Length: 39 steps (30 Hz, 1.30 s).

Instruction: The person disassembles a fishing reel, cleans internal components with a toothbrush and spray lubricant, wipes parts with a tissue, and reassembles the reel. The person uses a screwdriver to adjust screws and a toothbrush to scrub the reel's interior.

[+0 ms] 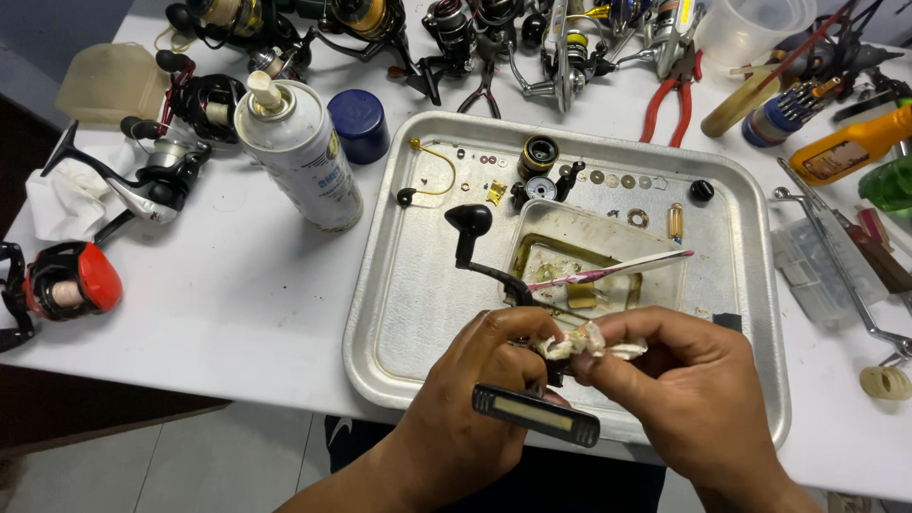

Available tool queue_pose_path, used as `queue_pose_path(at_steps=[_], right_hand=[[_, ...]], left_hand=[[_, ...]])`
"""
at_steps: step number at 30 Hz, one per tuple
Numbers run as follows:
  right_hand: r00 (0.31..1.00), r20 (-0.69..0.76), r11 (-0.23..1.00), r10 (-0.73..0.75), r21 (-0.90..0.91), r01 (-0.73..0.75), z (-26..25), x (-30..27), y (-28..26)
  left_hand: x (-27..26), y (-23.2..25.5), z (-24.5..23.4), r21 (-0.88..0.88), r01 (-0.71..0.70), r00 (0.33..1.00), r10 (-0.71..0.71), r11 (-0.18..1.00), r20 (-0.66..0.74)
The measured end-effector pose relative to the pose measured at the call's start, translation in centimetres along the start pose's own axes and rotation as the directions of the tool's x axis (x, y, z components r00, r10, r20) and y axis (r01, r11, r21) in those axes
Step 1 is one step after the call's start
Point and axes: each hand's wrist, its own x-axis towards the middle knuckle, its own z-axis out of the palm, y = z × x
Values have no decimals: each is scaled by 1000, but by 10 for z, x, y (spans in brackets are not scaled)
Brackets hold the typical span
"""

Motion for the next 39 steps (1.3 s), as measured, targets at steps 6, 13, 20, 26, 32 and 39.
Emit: queue_pose_path(at_steps=[6,13,20,26,32,39], right_hand=[[980,-160,950,-118,269,158,-9,-20,7],[797,96,753,-596,-278,597,-6,-14,-21],[954,-4,951,-300,-83,299,-6,-11,-3],[971,-109,976,214,51,-210,4,-5,10],[947,-248,675,205,737,47,-5,0,37],[833,17,830,-553,-69,553,-22,-4,7]], left_hand=[[2,0,5,-89,9,997,-15,996,-71],[4,4,8,26,-55,997,56,998,-55],[-3,3,10,99,-181,983,182,978,4],[-12,-18,21,398,-322,939,343,859,21],[-6,-3,23,-264,6,960,-80,965,-269],[-4,-10,17,-508,169,961,-255,845,-104]])
